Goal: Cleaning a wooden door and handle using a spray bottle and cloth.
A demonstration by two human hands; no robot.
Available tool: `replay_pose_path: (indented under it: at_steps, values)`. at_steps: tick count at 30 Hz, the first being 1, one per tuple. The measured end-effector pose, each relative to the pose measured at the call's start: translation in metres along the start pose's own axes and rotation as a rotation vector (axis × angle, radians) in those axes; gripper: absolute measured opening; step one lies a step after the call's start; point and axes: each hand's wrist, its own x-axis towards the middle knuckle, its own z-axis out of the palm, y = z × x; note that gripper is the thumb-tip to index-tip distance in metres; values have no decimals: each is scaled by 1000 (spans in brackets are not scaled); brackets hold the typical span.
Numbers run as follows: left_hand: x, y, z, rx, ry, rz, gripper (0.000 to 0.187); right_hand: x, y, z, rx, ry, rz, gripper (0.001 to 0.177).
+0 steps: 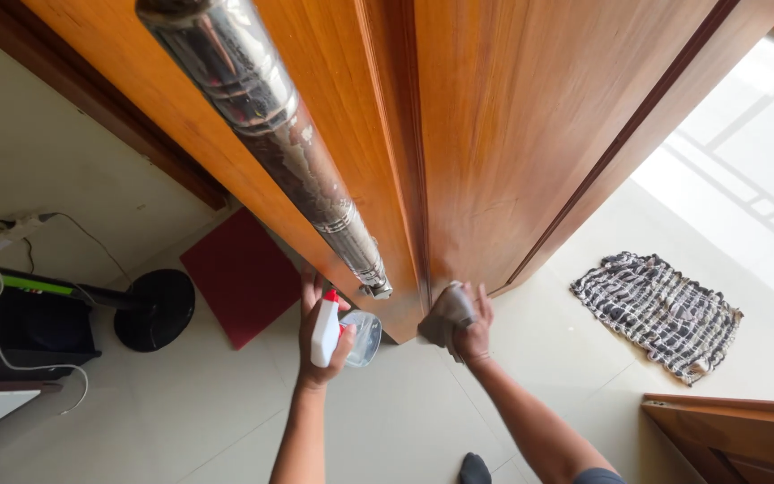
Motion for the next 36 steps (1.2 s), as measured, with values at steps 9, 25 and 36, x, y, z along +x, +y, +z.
replay_pose_path:
  at_steps: [9, 25, 36]
  values:
    - [-43, -52, 52, -48, -22, -86, 46, 224, -65, -102, 207, 420, -278, 51]
    - [-43, -77, 57, -36, 82, -75, 66, 4, 66, 64, -12, 110, -210, 60]
    - [-86, -144, 94, 101, 90, -122, 53, 200, -45, -53, 584, 446, 44, 39]
